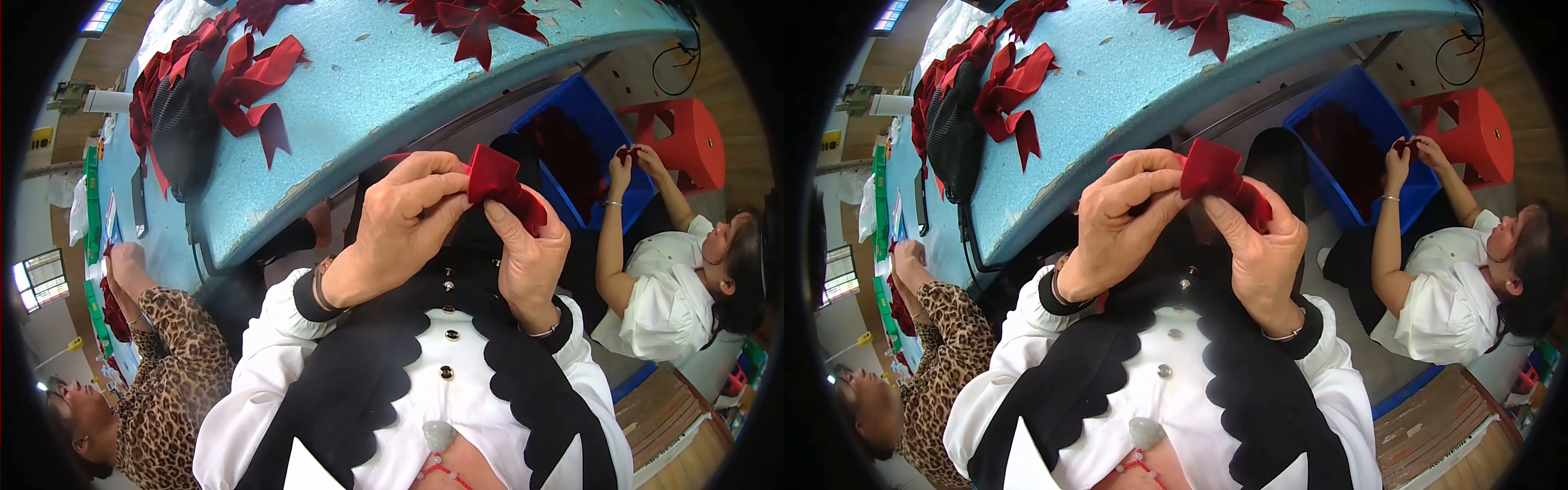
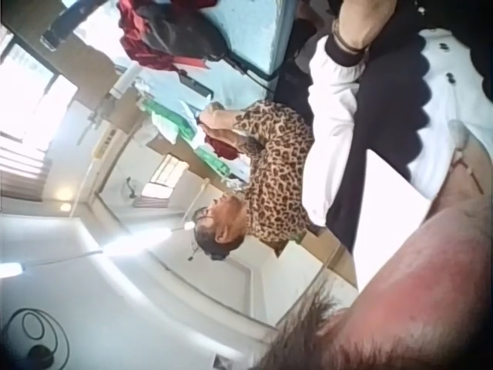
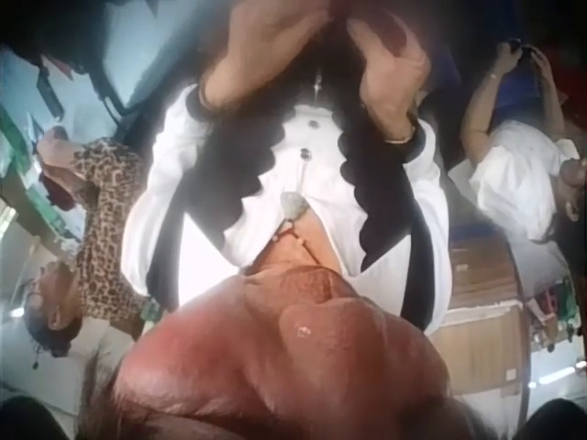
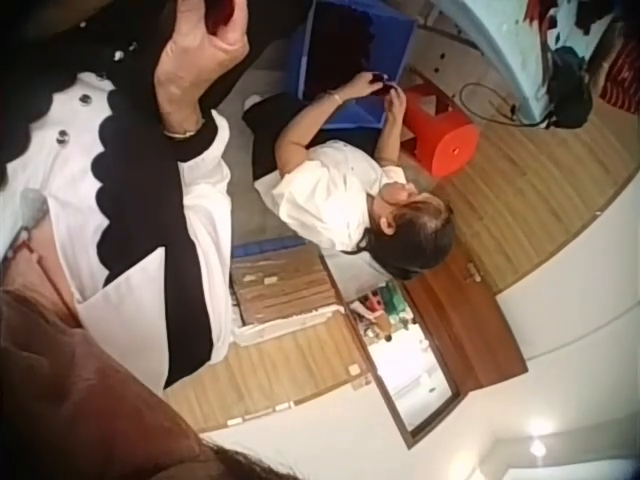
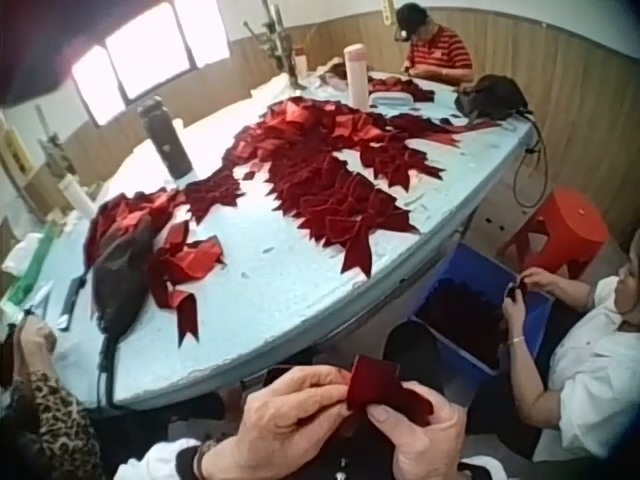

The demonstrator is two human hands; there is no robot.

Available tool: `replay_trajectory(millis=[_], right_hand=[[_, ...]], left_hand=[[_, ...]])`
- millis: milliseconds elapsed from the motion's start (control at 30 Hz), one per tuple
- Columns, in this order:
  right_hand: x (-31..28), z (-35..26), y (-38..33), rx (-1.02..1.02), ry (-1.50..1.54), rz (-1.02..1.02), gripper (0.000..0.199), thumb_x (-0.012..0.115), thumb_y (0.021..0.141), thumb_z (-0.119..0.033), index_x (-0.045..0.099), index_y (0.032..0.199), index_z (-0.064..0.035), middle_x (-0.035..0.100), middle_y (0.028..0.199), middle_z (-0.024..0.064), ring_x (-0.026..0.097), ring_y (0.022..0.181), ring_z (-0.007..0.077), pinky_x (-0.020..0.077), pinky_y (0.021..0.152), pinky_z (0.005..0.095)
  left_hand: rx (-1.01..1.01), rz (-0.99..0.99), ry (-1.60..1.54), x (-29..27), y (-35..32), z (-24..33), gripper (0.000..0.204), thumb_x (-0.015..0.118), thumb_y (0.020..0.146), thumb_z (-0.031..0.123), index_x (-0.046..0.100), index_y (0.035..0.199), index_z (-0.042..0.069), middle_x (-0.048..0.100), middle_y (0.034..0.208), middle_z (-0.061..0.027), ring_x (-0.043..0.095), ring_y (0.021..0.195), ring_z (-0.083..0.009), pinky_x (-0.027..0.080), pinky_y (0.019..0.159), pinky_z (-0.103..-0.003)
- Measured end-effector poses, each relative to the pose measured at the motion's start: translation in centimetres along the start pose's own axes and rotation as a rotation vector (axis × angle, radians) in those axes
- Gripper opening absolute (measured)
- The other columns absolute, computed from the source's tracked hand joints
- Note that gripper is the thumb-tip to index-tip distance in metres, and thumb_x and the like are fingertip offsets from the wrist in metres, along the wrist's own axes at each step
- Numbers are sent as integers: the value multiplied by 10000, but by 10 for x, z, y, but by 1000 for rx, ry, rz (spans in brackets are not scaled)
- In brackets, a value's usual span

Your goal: Assemble decorative red fabric flowers by folding and manipulating fabric strips.

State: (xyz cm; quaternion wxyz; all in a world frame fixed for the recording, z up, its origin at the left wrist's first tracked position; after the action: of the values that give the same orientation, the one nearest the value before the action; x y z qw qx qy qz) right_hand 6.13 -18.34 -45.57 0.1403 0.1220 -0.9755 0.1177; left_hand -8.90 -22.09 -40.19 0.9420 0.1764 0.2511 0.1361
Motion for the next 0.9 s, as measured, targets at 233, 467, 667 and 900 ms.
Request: replay_trajectory(millis=[233,467,667,900], right_hand=[[0,-3,0,-36,-33,1,306,710,808,-1,614,1094,52,678,972,96,637,875,146,492,851,261],[1,-2,-3,-95,-91,-5,315,725,806,-29,619,1092,50,678,950,85,630,859,131,494,830,251],[3,-1,-5,-101,-92,-17,306,722,810,-32,622,1087,49,677,955,85,632,860,135,495,829,251],[7,-3,-3,-145,-117,-14,193,712,832,-57,654,1000,16,651,850,12,596,746,79,484,670,204]], left_hand=[[-343,-196,-162,4,2,-11,244,738,735,-19,681,972,-4,642,1002,-69,593,787,-90,463,659,-218],[-436,-147,-419,7,-4,-21,230,748,769,21,702,994,19,624,1013,-45,578,806,-62,473,677,-198],[-487,-204,-546,6,-7,-30,203,724,789,4,702,991,12,620,1021,-60,591,829,-83,490,709,-203],[-510,-272,-646,2,-5,-31,204,709,801,-7,688,1004,-4,620,1016,-56,594,842,-86,493,723,-205]])
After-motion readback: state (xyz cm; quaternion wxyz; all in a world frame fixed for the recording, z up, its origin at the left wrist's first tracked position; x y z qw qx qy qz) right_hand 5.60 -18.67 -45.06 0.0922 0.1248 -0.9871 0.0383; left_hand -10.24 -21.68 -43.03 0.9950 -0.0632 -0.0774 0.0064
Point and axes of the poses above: each hand's wrist, its own y-axis towards the middle knuckle, its own x-axis out of the palm, z = x × y, the point moved 6 cm from there along y, towards the middle knuckle
